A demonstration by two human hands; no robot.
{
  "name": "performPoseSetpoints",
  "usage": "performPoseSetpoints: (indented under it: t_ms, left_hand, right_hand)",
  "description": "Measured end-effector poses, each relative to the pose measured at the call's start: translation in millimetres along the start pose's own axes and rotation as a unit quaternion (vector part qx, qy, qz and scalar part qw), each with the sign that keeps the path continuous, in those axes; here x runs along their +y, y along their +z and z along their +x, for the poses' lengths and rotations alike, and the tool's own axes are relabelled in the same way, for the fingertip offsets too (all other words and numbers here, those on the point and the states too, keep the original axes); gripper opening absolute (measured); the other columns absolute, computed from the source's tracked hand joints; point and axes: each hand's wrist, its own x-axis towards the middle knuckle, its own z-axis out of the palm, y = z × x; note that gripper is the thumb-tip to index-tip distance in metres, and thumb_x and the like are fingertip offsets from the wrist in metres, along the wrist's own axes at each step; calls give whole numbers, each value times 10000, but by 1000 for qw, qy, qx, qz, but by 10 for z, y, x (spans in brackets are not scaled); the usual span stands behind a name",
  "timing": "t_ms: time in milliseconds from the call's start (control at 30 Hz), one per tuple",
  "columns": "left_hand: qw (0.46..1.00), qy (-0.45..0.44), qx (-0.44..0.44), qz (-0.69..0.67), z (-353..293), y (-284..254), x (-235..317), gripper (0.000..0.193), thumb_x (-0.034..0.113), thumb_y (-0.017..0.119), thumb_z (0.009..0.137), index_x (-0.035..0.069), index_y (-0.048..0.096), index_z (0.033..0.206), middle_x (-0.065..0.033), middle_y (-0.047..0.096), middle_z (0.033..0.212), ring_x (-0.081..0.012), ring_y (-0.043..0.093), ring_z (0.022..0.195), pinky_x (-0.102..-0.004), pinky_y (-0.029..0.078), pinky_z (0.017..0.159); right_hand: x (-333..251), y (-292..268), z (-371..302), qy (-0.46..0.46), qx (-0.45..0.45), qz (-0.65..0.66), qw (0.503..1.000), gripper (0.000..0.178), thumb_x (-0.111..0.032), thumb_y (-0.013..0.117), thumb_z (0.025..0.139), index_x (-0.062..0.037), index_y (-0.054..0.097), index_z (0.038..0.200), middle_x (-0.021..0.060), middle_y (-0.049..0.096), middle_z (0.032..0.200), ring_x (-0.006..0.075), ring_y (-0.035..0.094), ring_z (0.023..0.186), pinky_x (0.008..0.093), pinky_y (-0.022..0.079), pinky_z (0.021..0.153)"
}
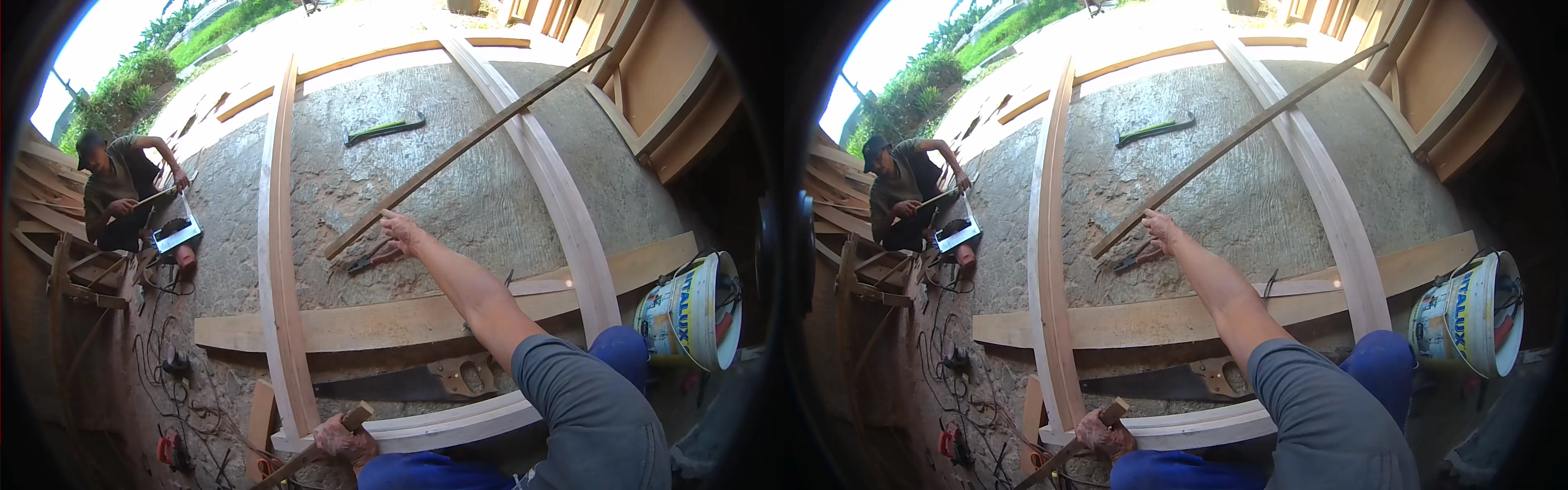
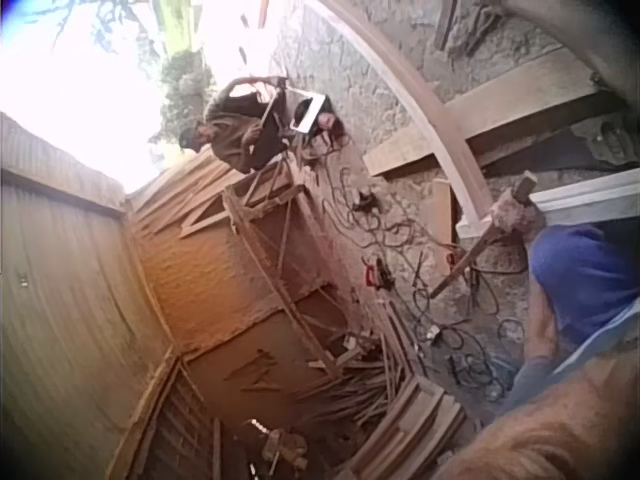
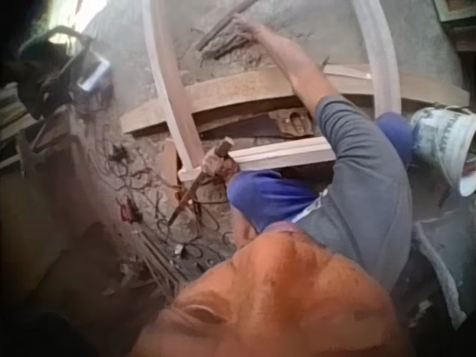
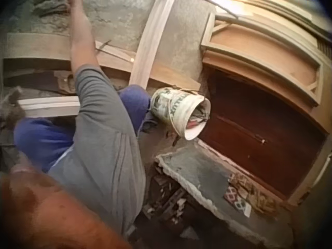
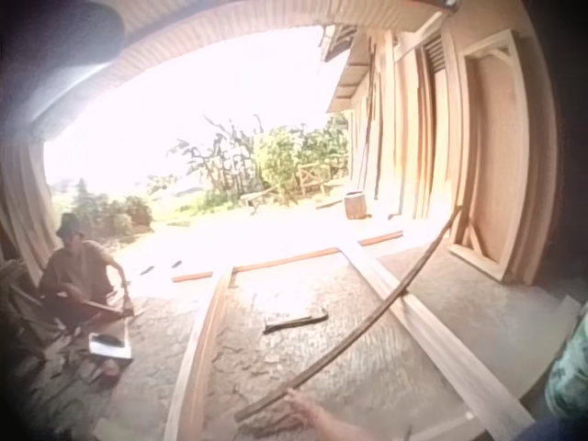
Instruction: The person assembles a wooden frame by measuring and cutting pieces, then nailing them together. They use a tape measure, hand saw, and hammer to join the wood pieces into a rectangular structure.
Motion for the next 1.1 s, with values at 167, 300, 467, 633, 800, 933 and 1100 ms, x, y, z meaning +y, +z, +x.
performPoseSetpoints:
  t_ms: [167, 300, 467, 633, 800, 933, 1100]
  left_hand:
    - [1000, 18, -14, 4, -36, 31, -187, 321, 146, 782, 792, 140, 599, 1056, -67, 638, 973, -329, 637, 1006, -634, 338, 1100]
    - [999, 25, -24, -7, -8, -64, -101, 277, 158, 751, 819, 132, 599, 1049, -65, 633, 960, -329, 633, 1003, -618, 343, 1091]
    - [999, 25, -26, -16, 95, -93, 38, 267, 131, 732, 818, 122, 598, 1048, -66, 628, 954, -334, 629, 982, -585, 359, 1064]
    - [999, 22, 38, 18, 14, -72, -117, 228, 75, 742, 767, 118, 631, 961, -85, 628, 901, -348, 622, 920, -510, 418, 905]
    - [999, 21, 21, 21, 45, 28, -98, 276, 82, 773, 732, 115, 628, 965, -92, 631, 889, -361, 619, 922, -506, 428, 895]
    - [996, 6, 28, 80, 34, -3, -125, 263, 127, 779, 759, 117, 622, 970, -96, 627, 884, -365, 617, 921, -517, 447, 850]
    - [996, 16, 40, 79, -8, 228, -219, 218, 161, 740, 824, 119, 610, 993, -102, 623, 905, -354, 623, 915, -511, 461, 824]
  right_hand:
    - [-230, -90, 30, -27, 45, 27, 998, 729, -223, 558, 1007, -212, 211, 1648, 119, 103, 1727, 409, 107, 1569, 561, 140, 1247]
    - [-239, -148, 68, -57, 84, 10, 995, 647, -211, 555, 1006, -255, 335, 1613, 102, 275, 1688, 332, 246, 1548, 565, 196, 1227]
    - [27, -254, -195, -184, 152, 43, 970, 534, -221, 698, 950, -96, 545, 1446, 89, 517, 1495, 213, 520, 1269, 427, 384, 1080]
    - [30, 244, -937, -352, 246, -101, 898, 532, -99, 787, 863, -46, 519, 1320, 76, 600, 1162, 161, 613, 949, 309, 513, 847]
    - [-556, -183, -1354, -402, 294, 51, 866, 798, 25, 703, 843, -105, 259, 1494, 135, 544, 1126, 208, 634, 881, 335, 542, 762]
    - [-1437, -794, -1778, -347, 229, 188, 890, 926, 50, 649, 841, -168, 108, 1560, 195, 546, 1158, 259, 666, 816, 426, 583, 705]
    - [-1786, -2075, -2601, -219, 209, 230, 925, 762, -106, 699, 894, -127, 204, 1474, 179, 560, 1099, 309, 676, 827, 502, 589, 710]
